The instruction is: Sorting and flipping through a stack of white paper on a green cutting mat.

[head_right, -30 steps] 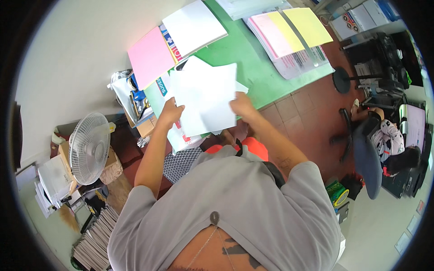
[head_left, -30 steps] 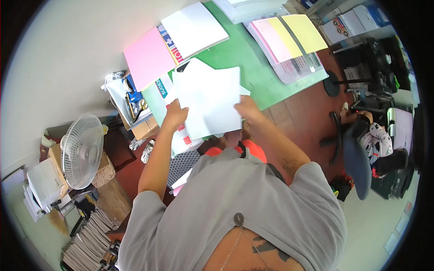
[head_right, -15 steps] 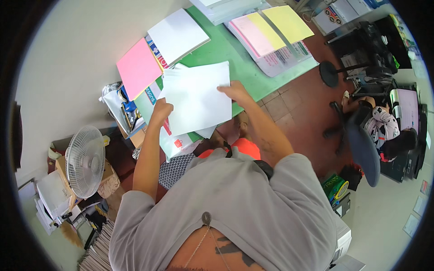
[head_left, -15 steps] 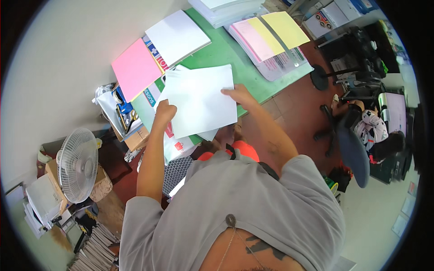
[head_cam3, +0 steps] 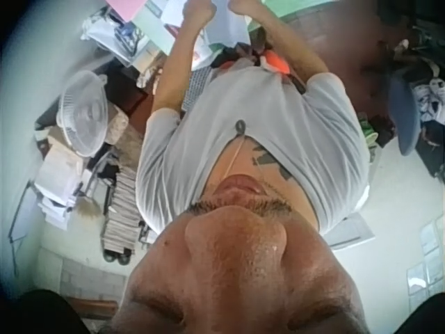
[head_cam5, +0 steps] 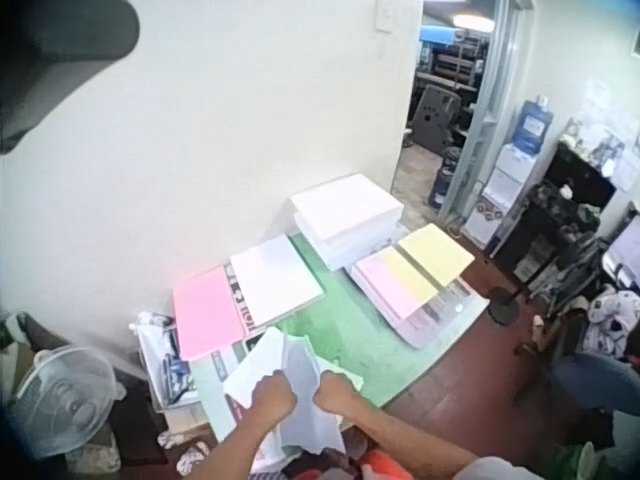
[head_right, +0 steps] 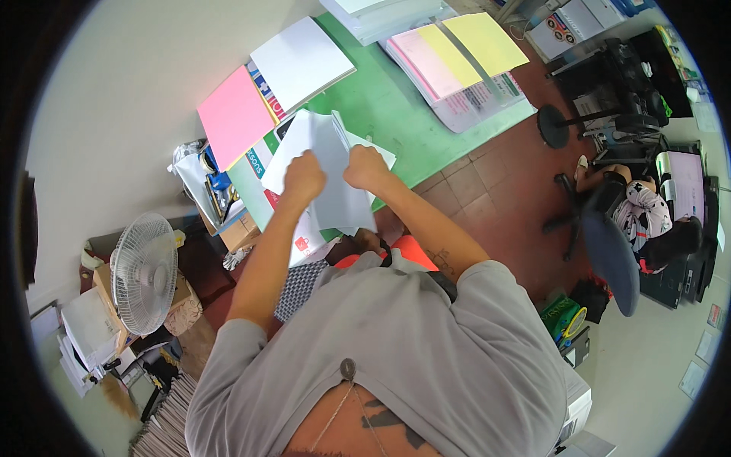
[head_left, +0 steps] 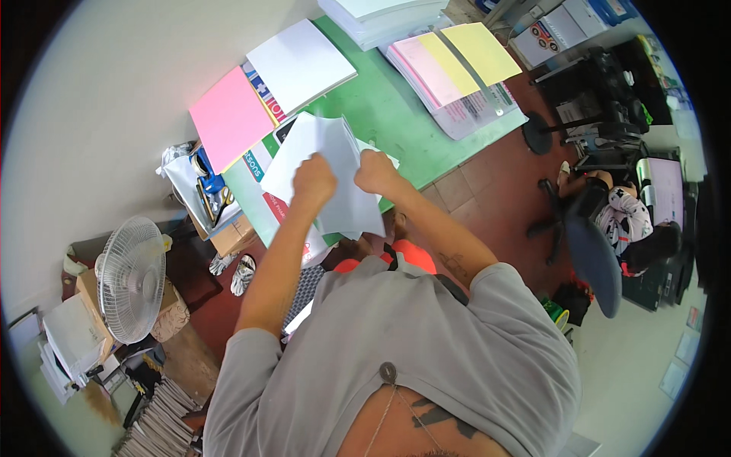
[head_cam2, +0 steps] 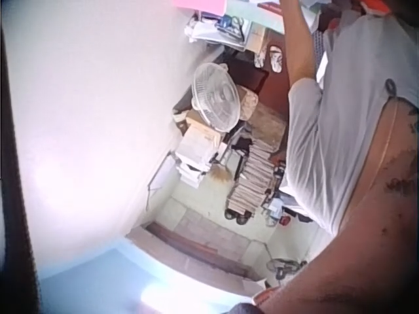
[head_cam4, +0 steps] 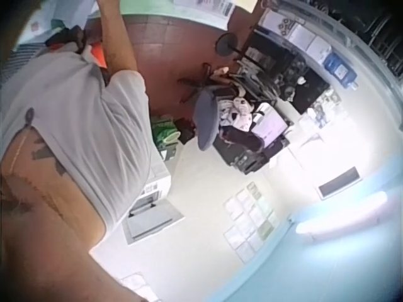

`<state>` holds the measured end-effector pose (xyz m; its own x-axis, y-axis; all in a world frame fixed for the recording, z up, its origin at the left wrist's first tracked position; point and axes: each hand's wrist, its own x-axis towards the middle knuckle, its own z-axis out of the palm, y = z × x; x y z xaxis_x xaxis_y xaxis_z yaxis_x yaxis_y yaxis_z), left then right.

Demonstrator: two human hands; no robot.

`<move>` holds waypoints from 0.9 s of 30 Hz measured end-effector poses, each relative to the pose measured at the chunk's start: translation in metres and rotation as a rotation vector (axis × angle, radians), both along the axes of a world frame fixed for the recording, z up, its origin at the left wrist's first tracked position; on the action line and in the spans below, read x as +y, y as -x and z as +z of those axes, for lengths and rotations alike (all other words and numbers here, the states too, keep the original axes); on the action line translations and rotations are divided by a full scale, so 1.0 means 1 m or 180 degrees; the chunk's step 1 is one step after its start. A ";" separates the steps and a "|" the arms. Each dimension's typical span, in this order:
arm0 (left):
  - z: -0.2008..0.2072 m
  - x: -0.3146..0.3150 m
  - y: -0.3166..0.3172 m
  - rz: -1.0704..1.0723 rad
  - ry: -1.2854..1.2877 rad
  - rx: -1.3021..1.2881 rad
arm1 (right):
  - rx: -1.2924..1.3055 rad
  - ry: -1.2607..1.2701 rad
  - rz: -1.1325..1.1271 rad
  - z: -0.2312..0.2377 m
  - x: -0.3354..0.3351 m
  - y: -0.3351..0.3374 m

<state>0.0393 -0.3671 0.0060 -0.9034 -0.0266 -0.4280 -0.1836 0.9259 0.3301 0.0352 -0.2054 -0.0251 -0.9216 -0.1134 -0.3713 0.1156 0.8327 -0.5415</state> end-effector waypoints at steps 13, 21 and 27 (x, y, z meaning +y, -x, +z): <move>0.017 -0.158 -0.032 0.1017 -0.3975 -0.0130 | -0.0369 0.3445 -0.0621 0.054 0.079 -0.014; 0.000 -0.114 -0.037 0.1480 -0.4094 0.1100 | 0.0733 0.3461 -0.1166 0.037 0.033 -0.037; -0.014 -0.102 -0.030 0.1471 -0.3651 0.1309 | 0.1019 0.3455 -0.0916 0.016 0.020 -0.021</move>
<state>0.0695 -0.4694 -0.0079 -0.9785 -0.1745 -0.1100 -0.1045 -0.0408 0.9937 0.0560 -0.1851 -0.0091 -0.9989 -0.0001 0.0463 -0.0460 -0.1201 -0.9917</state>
